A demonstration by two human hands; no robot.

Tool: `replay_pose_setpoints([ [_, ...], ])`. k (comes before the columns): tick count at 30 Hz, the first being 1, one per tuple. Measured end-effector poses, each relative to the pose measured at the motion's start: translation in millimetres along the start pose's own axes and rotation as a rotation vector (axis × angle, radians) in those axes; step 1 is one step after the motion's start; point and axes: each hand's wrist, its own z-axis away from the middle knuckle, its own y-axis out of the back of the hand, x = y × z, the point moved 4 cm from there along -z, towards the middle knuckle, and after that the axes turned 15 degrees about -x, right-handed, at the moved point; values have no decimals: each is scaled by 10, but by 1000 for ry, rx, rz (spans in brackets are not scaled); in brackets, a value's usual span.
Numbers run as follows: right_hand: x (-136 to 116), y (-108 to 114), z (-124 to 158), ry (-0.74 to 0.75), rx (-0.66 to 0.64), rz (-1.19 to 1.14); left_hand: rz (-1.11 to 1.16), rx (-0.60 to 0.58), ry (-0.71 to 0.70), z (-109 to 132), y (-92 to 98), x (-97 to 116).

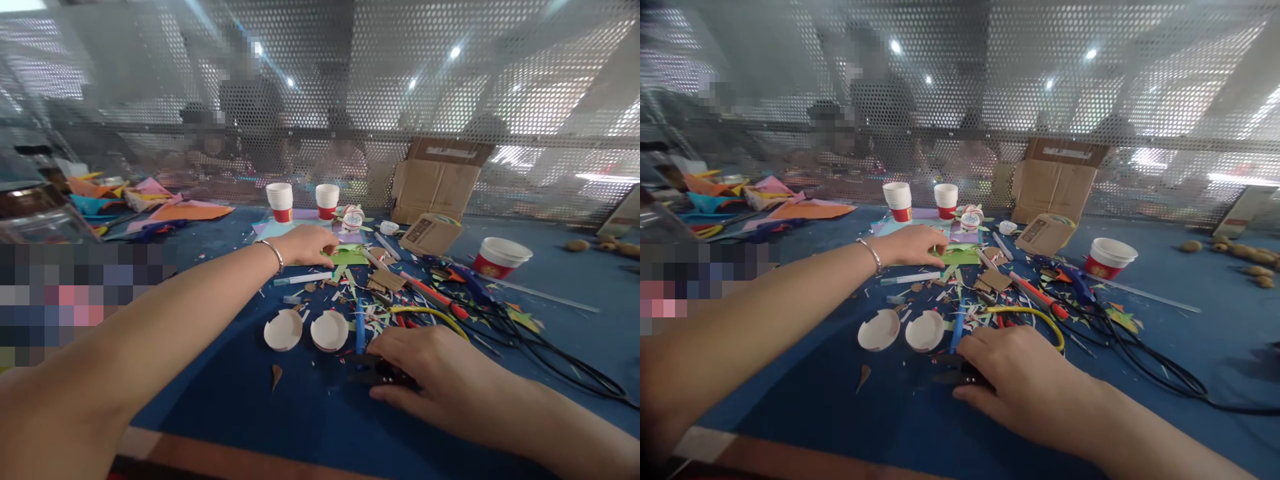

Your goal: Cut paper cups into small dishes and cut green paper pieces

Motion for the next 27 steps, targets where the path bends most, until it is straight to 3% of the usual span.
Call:
replay_pose_setpoints([
  [14, -19, 24, 28, 6, -2, 12, -9, -38, -1, -42, 51, -128],
  [27, -18, 24, 10, 1, -7, 13, -140, -90, 12, 15, 43, 63],
])
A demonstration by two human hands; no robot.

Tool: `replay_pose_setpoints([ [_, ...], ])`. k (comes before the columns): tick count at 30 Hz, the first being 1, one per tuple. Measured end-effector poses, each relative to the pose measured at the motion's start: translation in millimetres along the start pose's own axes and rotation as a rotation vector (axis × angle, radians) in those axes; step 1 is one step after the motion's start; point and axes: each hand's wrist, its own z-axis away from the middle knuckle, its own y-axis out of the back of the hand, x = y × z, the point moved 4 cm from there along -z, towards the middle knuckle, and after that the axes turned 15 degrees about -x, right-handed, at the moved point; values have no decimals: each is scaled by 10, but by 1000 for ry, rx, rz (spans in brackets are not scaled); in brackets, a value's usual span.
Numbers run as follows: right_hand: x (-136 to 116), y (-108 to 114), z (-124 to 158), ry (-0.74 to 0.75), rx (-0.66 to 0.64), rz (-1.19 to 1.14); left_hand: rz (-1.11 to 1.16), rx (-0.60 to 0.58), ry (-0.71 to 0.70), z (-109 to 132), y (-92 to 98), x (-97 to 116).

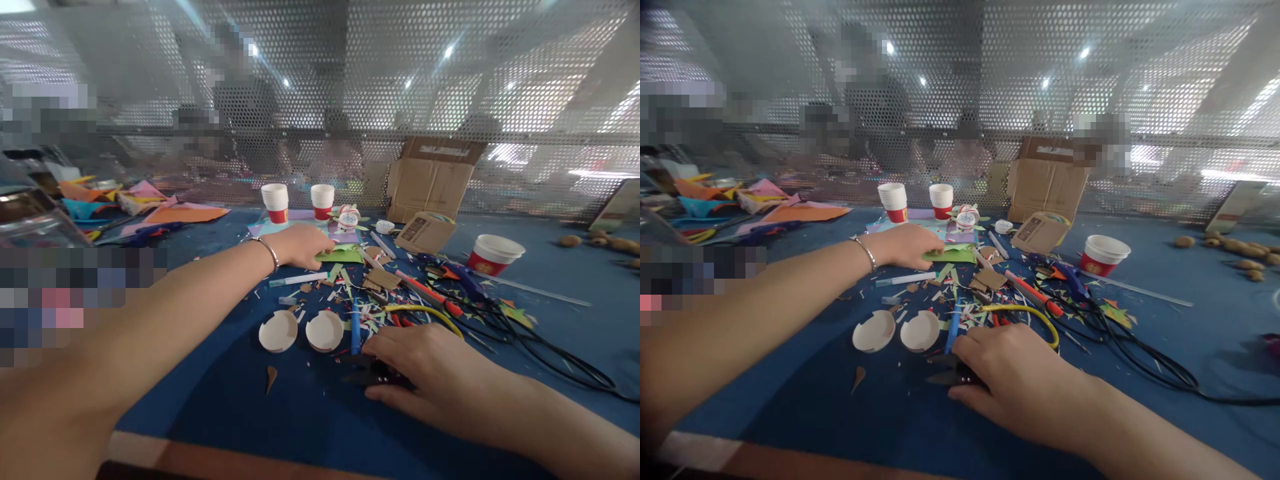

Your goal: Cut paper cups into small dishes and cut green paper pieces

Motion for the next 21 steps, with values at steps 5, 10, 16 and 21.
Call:
replay_pose_setpoints([
  [5, 4, -7, 11, -5, -4, -5, -16, 1, 74, 11, -13, -70],
  [10, -2, 2, 12, -1, -12, -5, 17, 74, 193, 92, 87, -282],
  [16, -1, 9, 1, -2, -23, -15, 75, 138, 256, 189, 283, -397],
  [21, 3, 12, -1, -7, -26, -13, 121, 166, 220, 246, 404, -322],
])
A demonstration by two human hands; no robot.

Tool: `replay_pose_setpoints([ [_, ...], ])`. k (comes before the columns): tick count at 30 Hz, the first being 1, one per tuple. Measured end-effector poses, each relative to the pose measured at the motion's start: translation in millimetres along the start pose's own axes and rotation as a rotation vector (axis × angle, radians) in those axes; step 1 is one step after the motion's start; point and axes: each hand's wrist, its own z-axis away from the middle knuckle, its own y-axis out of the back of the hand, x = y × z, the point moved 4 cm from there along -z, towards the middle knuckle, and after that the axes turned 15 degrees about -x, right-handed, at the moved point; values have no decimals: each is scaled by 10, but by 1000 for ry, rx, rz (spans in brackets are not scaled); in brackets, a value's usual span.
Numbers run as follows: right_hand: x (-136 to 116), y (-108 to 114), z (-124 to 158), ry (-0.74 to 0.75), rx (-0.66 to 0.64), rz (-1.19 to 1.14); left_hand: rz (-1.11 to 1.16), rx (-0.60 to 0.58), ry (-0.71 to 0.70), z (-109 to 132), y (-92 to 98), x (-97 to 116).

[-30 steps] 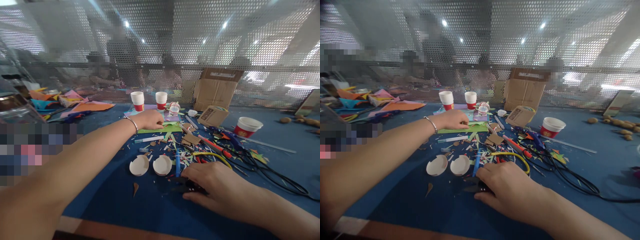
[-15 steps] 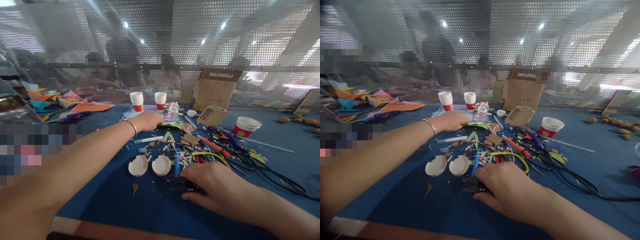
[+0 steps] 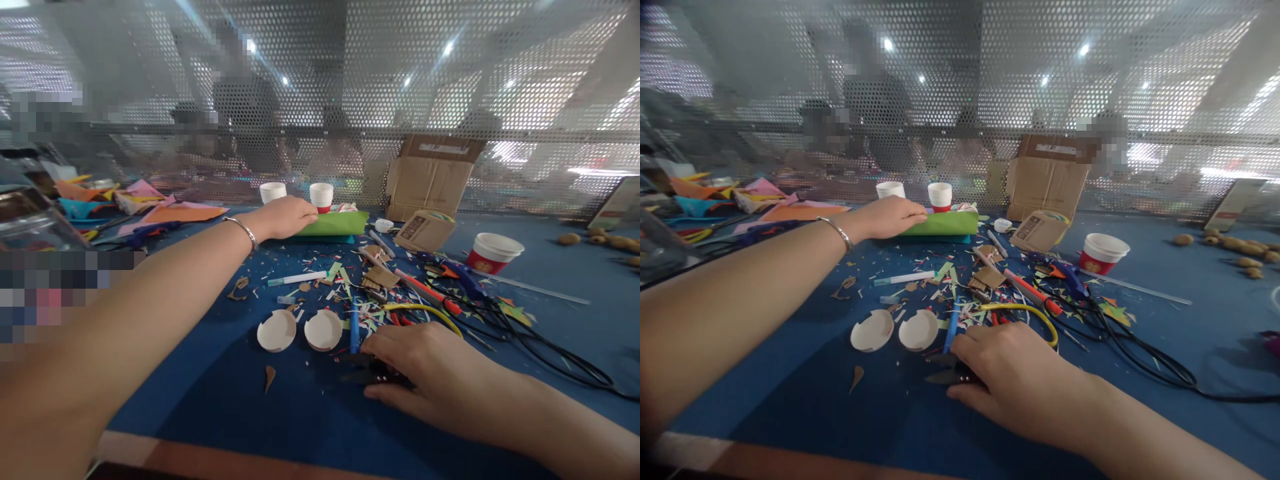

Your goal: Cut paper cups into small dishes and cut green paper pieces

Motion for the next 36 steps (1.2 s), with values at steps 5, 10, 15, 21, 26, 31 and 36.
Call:
replay_pose_setpoints([
  [5, -8, -7, 13, 0, -5, 1, 8, 90, 19, 43, 193, 0],
  [10, -6, -9, 11, 8, 10, -1, -8, 420, 146, 209, 525, -104],
  [15, 14, -15, 20, 11, 21, 35, -66, 776, 184, 593, 794, -18],
  [21, 14, 2, 28, 9, 27, 71, -36, 1332, 15, 1043, 851, 111],
  [26, 5, 11, 37, -26, 30, 66, 312, 1322, 155, 982, 437, -34],
  [31, 78, 60, 84, -47, 128, 43, 624, 1119, 300, 972, -63, -135],
  [36, 139, 74, 61, -56, 108, 36, 969, 1065, 298, 979, -375, -187],
])
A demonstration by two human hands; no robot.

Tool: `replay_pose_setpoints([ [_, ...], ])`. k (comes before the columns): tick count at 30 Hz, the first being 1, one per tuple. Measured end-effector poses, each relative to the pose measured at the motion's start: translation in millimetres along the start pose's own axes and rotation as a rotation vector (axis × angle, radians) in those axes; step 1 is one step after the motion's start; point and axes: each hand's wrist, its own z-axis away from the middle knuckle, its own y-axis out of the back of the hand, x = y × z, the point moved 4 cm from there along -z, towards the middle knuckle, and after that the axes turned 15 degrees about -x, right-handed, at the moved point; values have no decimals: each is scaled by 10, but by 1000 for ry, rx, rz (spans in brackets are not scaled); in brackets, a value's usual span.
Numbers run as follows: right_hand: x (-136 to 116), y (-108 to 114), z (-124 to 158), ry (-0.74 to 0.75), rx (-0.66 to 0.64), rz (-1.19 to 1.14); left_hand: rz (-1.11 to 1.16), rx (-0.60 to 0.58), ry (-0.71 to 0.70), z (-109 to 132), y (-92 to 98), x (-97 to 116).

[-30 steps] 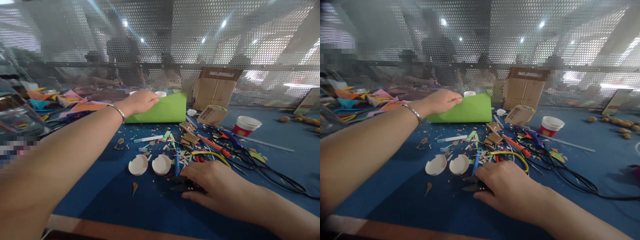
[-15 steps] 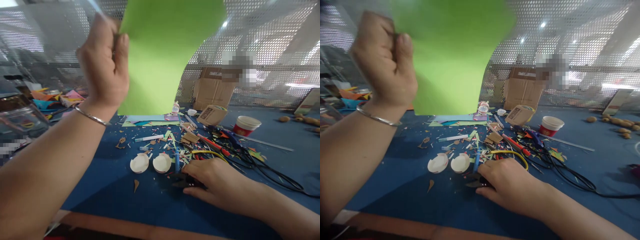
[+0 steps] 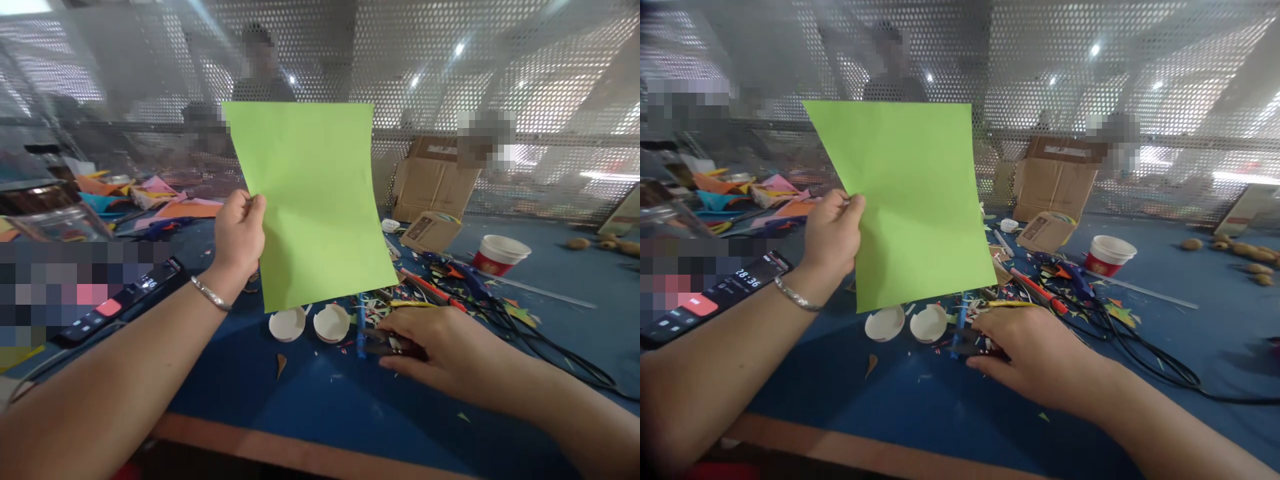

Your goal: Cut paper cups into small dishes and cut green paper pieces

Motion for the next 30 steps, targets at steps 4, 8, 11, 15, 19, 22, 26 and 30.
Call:
replay_pose_setpoints([
  [4, -33, -66, -18, 28, -82, -9, 263, -36, 129, 78, -77, -65],
  [8, -54, -110, -3, 25, -102, 6, 414, -48, 177, 127, -111, -48],
  [11, -41, -115, -8, 16, -91, 19, 470, -67, 170, 152, -132, -50],
  [15, -5, -110, -32, 10, -65, 38, 540, -120, 156, 192, -182, -42],
  [19, 30, -115, -31, -16, -50, 68, 616, -160, 176, 242, -232, 16],
  [22, 26, -118, -16, 0, -59, 76, 671, -189, 229, 269, -269, 45],
  [26, -29, -101, 20, 90, -50, 49, 680, -186, 245, 284, -275, 69],
  [30, -67, -95, 54, 110, -44, 41, 666, -207, 292, 318, -290, 100],
])
